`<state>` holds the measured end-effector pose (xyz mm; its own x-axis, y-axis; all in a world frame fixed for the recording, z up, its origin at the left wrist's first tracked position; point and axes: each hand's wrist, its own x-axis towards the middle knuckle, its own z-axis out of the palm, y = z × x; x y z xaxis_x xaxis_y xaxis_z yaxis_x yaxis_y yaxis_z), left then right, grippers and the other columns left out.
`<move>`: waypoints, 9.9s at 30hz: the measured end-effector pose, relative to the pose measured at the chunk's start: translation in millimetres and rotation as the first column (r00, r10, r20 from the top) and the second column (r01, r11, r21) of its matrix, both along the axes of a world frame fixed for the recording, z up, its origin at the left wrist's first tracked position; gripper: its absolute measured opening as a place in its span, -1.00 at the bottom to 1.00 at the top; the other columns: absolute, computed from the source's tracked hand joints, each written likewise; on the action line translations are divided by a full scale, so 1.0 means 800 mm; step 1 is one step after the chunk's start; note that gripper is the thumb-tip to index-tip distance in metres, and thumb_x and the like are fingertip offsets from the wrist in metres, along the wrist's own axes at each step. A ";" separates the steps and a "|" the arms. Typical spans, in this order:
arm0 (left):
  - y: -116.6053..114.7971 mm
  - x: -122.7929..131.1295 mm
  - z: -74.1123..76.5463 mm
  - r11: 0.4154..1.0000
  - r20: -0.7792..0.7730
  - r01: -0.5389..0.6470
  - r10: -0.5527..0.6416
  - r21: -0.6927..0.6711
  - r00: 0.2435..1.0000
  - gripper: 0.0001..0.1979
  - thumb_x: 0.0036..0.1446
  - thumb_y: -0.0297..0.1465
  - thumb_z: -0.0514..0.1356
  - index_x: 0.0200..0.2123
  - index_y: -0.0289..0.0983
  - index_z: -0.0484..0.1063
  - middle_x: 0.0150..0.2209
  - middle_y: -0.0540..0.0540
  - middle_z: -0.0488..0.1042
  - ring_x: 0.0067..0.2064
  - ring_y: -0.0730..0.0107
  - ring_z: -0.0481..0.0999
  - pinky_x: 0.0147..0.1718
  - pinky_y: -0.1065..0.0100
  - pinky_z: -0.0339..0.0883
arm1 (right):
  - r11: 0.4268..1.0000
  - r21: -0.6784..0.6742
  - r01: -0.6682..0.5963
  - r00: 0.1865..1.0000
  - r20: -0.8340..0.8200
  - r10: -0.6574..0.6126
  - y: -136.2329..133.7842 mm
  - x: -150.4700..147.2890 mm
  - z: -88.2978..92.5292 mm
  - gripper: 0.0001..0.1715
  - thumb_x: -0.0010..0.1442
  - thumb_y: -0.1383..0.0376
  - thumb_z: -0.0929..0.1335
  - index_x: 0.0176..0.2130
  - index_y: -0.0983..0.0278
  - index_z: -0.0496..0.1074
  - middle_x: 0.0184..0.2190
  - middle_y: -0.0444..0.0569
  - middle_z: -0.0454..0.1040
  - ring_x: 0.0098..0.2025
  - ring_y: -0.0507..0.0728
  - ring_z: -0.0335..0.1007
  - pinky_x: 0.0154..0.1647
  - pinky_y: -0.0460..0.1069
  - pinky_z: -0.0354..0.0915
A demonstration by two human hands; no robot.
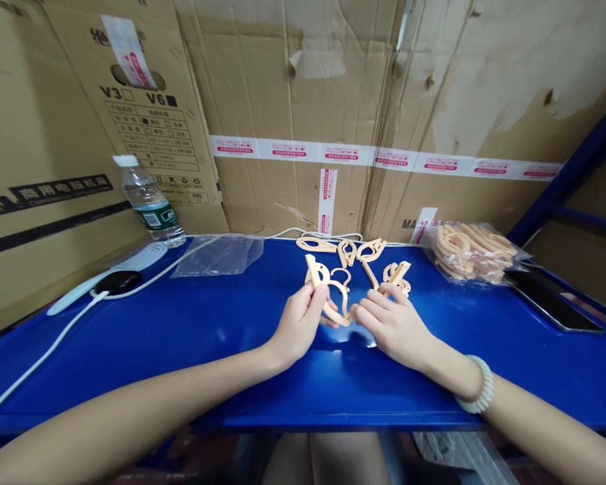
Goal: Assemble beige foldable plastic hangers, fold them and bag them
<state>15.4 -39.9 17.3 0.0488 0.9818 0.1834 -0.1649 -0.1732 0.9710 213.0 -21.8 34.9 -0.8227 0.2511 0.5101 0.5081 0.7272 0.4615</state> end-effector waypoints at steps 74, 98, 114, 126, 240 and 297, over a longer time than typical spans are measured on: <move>0.014 -0.010 -0.014 0.981 -0.280 0.041 0.014 0.190 0.960 -0.70 0.30 -0.29 0.14 0.05 -0.25 0.40 -0.13 -0.14 0.54 -0.13 0.26 0.56 -0.25 0.36 0.44 | 0.859 -0.486 -0.163 0.987 -0.085 0.139 0.013 0.016 0.012 -0.64 0.39 0.38 0.23 0.12 0.35 0.39 -0.10 0.18 0.44 -0.03 0.24 0.31 -0.01 0.16 0.34; 0.013 -0.019 -0.002 0.929 -0.404 -0.001 0.162 0.369 0.900 -0.73 0.30 -0.38 0.14 0.02 -0.22 0.51 -0.10 -0.11 0.52 -0.23 0.38 0.53 -0.29 0.43 0.43 | 0.201 -0.780 -0.593 0.714 -0.624 -0.318 0.022 0.031 0.023 -0.52 0.26 0.13 0.43 0.14 0.18 0.47 0.12 0.09 0.49 0.14 0.25 0.44 0.19 0.21 0.35; 0.018 -0.027 -0.012 0.794 -0.793 0.228 0.441 0.563 0.422 -0.66 0.41 -0.40 0.01 0.18 -0.16 0.36 -0.04 -0.12 0.52 -0.19 0.28 0.60 -0.32 0.39 0.38 | -0.027 -0.869 -0.494 0.781 -0.429 -0.454 0.027 0.020 0.004 -0.45 0.27 -0.03 0.37 0.01 0.35 0.37 -0.43 -0.08 0.52 -0.67 -0.04 0.34 -0.73 -0.13 0.23; 0.014 -0.022 -0.010 0.753 -0.865 0.427 0.461 0.500 0.199 -0.73 0.40 -0.41 -0.05 -0.27 -0.30 0.41 -0.48 -0.12 0.47 -0.53 0.34 0.46 -0.59 0.46 0.12 | -0.145 -0.907 -0.395 0.857 -0.307 -0.413 0.013 0.009 -0.001 -0.49 0.28 -0.07 0.34 -0.39 0.32 0.39 -0.69 -0.17 0.42 -0.78 -0.04 0.25 -0.82 -0.18 0.04; 0.081 -0.102 0.009 0.748 -0.935 0.561 0.283 0.355 0.214 -0.71 0.27 -0.19 0.22 -0.04 -0.22 0.44 -0.06 -0.15 0.45 -0.03 0.15 0.45 -0.07 0.23 0.34 | 0.862 -0.495 -0.111 0.954 -0.296 -0.047 0.080 0.025 -0.012 -0.75 0.35 0.23 0.34 -0.03 0.25 0.53 -0.17 0.10 0.47 -0.10 0.23 0.36 -0.06 0.16 0.33; 0.033 -0.003 0.022 0.622 -0.647 0.313 0.426 0.717 0.633 -0.55 0.19 -0.26 0.30 0.11 -0.24 0.37 0.00 -0.18 0.50 0.06 0.14 0.51 -0.02 0.21 0.45 | 0.207 -0.771 -0.603 0.614 -0.614 -0.496 0.006 -0.001 0.008 -0.61 0.13 0.02 0.45 -0.43 0.28 0.39 -0.64 -0.13 0.40 -0.63 0.03 0.33 -0.63 -0.07 0.29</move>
